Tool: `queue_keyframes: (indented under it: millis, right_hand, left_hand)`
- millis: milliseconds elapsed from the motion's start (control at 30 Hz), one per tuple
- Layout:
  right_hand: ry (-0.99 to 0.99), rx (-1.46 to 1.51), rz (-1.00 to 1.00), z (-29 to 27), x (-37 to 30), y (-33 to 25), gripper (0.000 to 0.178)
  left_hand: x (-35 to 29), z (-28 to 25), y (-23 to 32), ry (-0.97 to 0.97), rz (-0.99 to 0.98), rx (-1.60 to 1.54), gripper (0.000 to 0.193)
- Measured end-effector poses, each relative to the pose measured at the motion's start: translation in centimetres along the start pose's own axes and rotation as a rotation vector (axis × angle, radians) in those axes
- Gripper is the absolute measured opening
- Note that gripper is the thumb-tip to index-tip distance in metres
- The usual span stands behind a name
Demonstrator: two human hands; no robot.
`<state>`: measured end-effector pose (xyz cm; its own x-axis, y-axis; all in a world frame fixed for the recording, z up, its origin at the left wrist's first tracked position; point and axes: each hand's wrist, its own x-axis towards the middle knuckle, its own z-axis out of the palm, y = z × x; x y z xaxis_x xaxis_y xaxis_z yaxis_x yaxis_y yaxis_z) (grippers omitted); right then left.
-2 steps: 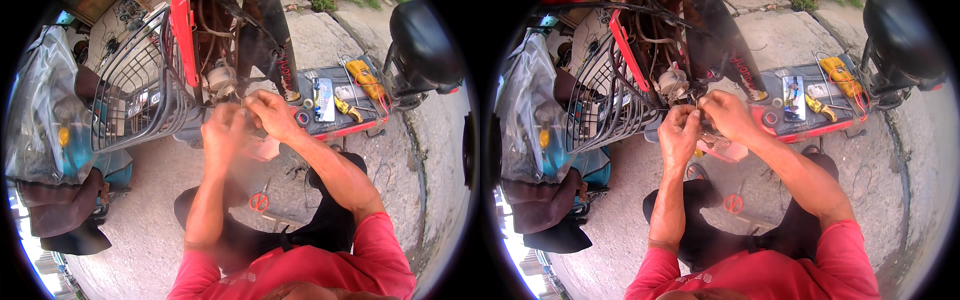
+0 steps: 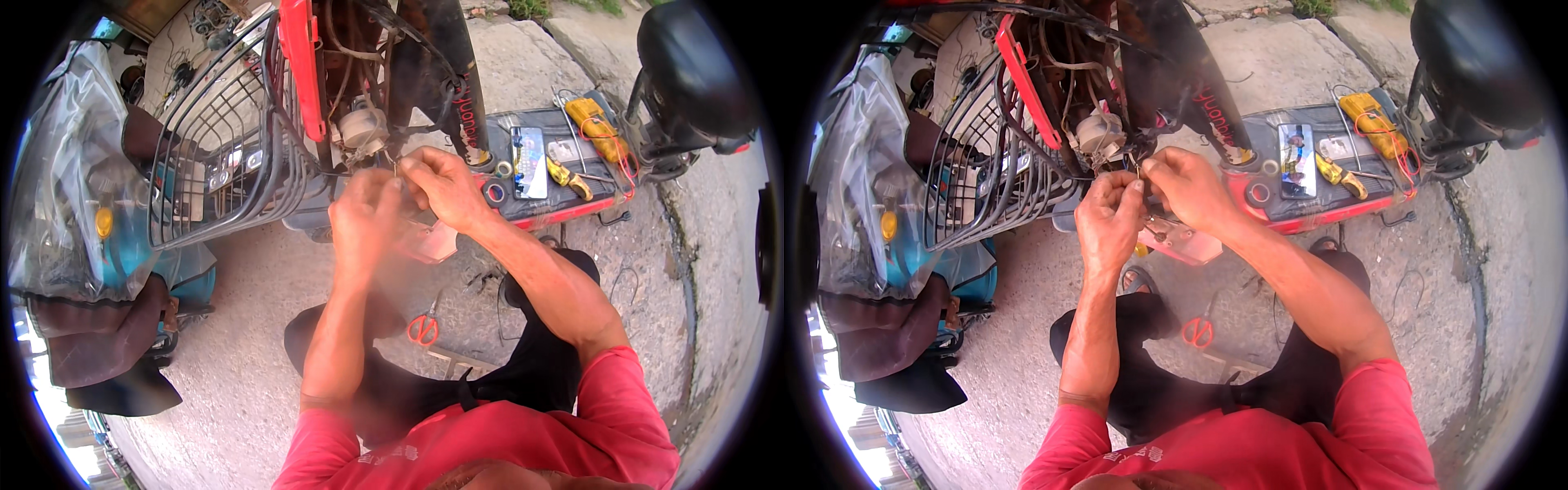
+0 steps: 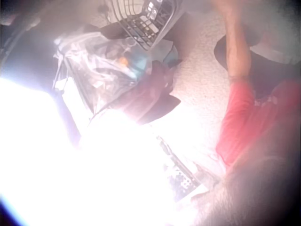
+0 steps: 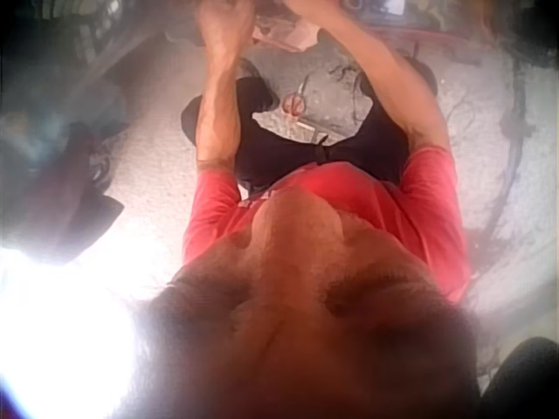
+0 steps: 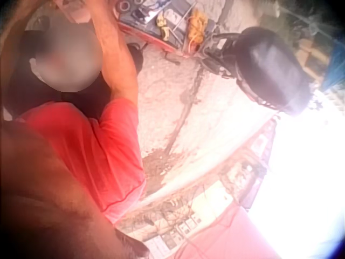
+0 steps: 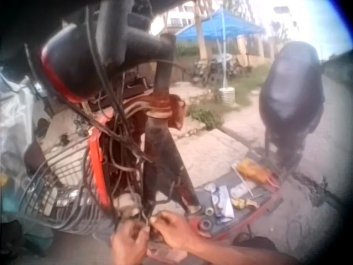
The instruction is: The person repairs the wiring on a bicycle. They twist exposed wires together by hand, wrap the connection with electrical tape, and cut the tape using scissors.
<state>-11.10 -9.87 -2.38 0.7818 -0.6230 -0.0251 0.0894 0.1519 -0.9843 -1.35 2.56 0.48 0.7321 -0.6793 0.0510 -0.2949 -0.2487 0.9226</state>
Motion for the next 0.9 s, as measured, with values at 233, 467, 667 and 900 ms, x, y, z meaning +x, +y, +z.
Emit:
queue_keyframes:
  millis: [233,467,667,900]
  right_hand:
    - [-0.045,0.208,0.016,0.1,0.4,0.7,0.021]
    - [0.067,-0.04,-0.085,-0.1,0.3,0.8,0.018]
    - [0.063,-0.122,-0.058,-0.6,0.2,0.1,0.023]
    - [-0.026,0.076,0.102,-0.8,0.6,-0.8,0.023]
  left_hand:
    - [-0.3,-0.6,-0.1,-0.036,-0.017,-0.005,0.024]
    - [-0.4,-0.1,-0.1,-0.039,0.03,-0.067,0.018]
    - [-0.4,0.2,0.0,-0.036,0.025,-0.057,0.017]
    - [-0.4,0.4,-0.4,-0.042,0.027,-0.088,0.018]
